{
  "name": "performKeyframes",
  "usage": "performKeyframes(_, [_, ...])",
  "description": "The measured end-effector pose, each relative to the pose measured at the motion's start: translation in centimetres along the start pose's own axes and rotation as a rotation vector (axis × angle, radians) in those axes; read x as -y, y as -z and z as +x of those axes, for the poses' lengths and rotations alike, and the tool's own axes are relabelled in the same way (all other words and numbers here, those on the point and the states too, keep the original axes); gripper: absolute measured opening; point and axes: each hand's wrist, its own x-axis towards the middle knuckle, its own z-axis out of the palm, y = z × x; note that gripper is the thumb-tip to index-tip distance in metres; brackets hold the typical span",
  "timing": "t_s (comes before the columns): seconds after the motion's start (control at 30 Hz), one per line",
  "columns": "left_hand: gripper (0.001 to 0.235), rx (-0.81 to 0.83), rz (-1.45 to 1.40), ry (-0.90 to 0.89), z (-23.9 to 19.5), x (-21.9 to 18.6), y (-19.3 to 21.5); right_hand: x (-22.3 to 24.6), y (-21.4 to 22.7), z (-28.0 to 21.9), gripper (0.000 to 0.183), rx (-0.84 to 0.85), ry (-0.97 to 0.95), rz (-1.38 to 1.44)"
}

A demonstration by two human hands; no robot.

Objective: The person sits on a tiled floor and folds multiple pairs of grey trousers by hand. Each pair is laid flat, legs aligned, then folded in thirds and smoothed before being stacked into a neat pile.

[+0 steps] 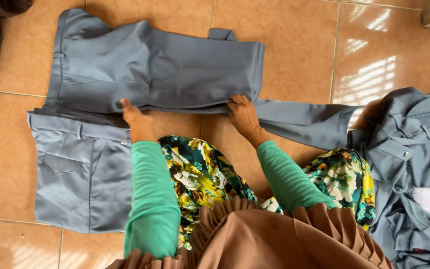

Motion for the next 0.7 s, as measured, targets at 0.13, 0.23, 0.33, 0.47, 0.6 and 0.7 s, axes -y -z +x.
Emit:
performKeyframes(0.13, [0.101,0.177,0.095,0.12,-12.5,6.1,-2.0,1.7,3.8,2.3,0.008,-0.161,0.06,0.052])
performKeyframes(0.23, [0.124,0.411,-0.021,0.303,-19.1,11.0,-3.4,2.7,5.1,1.9,0.008,-0.218,0.116,0.06])
performKeyframes(0.33, [0.11,0.513,0.113,0.322,-23.9,12.6,-5.2,3.4,5.7,0.3,0.012,-0.239,0.151,0.038])
performKeyframes(0.47, [0.087,0.394,0.177,0.227,-19.8,14.2,-5.6,2.9,6.8,-0.7,0.014,-0.213,0.127,-0.09])
performKeyframes(0.6, [0.078,0.553,0.042,0.199,-17.7,12.9,-2.7,2.3,7.5,-2.6,0.027,-0.146,-0.008,-0.127])
performKeyframes(0.7, [0.057,0.701,-0.185,0.212,-13.5,11.8,-0.6,3.6,9.3,-4.1,0.062,-0.036,-0.084,-0.087])
